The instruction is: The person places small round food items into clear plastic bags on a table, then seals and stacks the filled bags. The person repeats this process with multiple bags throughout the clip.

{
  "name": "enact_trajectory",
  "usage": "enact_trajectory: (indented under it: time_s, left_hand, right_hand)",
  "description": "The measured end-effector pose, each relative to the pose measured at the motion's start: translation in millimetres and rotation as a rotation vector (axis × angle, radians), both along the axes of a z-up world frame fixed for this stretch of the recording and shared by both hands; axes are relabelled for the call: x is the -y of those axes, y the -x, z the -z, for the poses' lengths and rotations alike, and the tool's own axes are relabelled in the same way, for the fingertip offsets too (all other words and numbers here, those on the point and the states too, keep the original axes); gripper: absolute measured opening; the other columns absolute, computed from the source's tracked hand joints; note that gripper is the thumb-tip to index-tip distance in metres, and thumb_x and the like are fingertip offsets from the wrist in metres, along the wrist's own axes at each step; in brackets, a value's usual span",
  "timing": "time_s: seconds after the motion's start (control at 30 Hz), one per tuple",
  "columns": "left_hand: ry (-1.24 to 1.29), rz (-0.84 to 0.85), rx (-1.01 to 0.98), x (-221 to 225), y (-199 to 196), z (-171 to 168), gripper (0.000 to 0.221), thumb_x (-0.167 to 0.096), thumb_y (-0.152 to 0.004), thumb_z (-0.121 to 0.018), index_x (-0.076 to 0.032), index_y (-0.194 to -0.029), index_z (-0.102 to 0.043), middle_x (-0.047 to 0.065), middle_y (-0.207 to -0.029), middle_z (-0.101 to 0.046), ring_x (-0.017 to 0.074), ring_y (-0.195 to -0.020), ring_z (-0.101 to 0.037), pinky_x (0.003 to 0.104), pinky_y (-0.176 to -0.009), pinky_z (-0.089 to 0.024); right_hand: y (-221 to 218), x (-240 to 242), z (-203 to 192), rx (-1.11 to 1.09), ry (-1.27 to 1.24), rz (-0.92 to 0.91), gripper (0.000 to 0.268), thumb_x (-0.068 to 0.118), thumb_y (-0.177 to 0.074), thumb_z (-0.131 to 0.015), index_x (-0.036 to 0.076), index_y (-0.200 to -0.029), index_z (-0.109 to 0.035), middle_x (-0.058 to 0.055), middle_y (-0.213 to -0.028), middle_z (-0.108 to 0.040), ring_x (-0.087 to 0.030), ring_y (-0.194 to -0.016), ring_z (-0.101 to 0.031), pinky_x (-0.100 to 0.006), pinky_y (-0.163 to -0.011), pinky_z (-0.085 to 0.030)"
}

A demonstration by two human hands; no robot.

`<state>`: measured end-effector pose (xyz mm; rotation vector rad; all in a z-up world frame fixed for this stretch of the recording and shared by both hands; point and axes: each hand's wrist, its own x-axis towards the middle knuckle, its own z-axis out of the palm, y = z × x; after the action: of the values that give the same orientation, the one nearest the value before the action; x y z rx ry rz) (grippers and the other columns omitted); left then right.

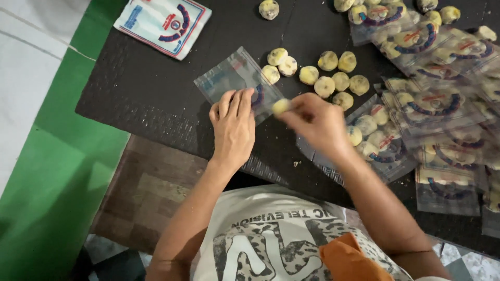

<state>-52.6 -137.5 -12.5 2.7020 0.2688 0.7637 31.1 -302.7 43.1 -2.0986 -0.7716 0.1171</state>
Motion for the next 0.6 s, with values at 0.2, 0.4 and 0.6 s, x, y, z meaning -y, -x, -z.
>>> enact_trajectory:
  time_s: [0.2, 0.4, 0.6]
  left_hand:
    - [0.023, 0.005, -0.006, 1, 10, -9, 0.031, -0.022, -0.105, -0.044, -0.011, -0.133, -0.052, 0.008, -0.121, -0.061, 0.0238, -0.124, -0.045, 0.046, -0.097, -0.034]
    - [-0.061, 0.009, -0.003, -7, 23, -18, 0.031, -0.015, -0.100, -0.054, -0.011, -0.130, -0.053, 0.009, -0.120, -0.059, 0.0227, -0.120, -0.043, 0.044, -0.095, -0.029]
    - [-0.099, 0.013, 0.016, -6, 20, -13, 0.042, -0.036, -0.094, -0.062, -0.014, -0.129, -0.054, 0.010, -0.126, -0.056, 0.0259, -0.122, -0.041, 0.049, -0.096, -0.024]
  right_hand:
    - [8, -42, 21, -0.438, -0.079, -0.070, 0.027, 0.027, -0.094, -0.062, 0.000, -0.091, -0.062, -0.009, -0.051, -0.065, -0.017, -0.031, -0.060, -0.025, -0.026, -0.045]
    - [-3, -28, 42, 0.078, 0.355, -0.161, 0.030, 0.023, -0.089, -0.062, 0.012, -0.116, -0.068, -0.014, -0.072, -0.072, -0.035, -0.073, -0.071, -0.051, -0.062, -0.054]
    - [-68, -51, 55, 0.726, 0.278, -0.104, 0.030, 0.015, -0.078, -0.073, 0.009, -0.108, -0.074, -0.013, -0.096, -0.069, -0.034, -0.089, -0.064, -0.040, -0.071, -0.053]
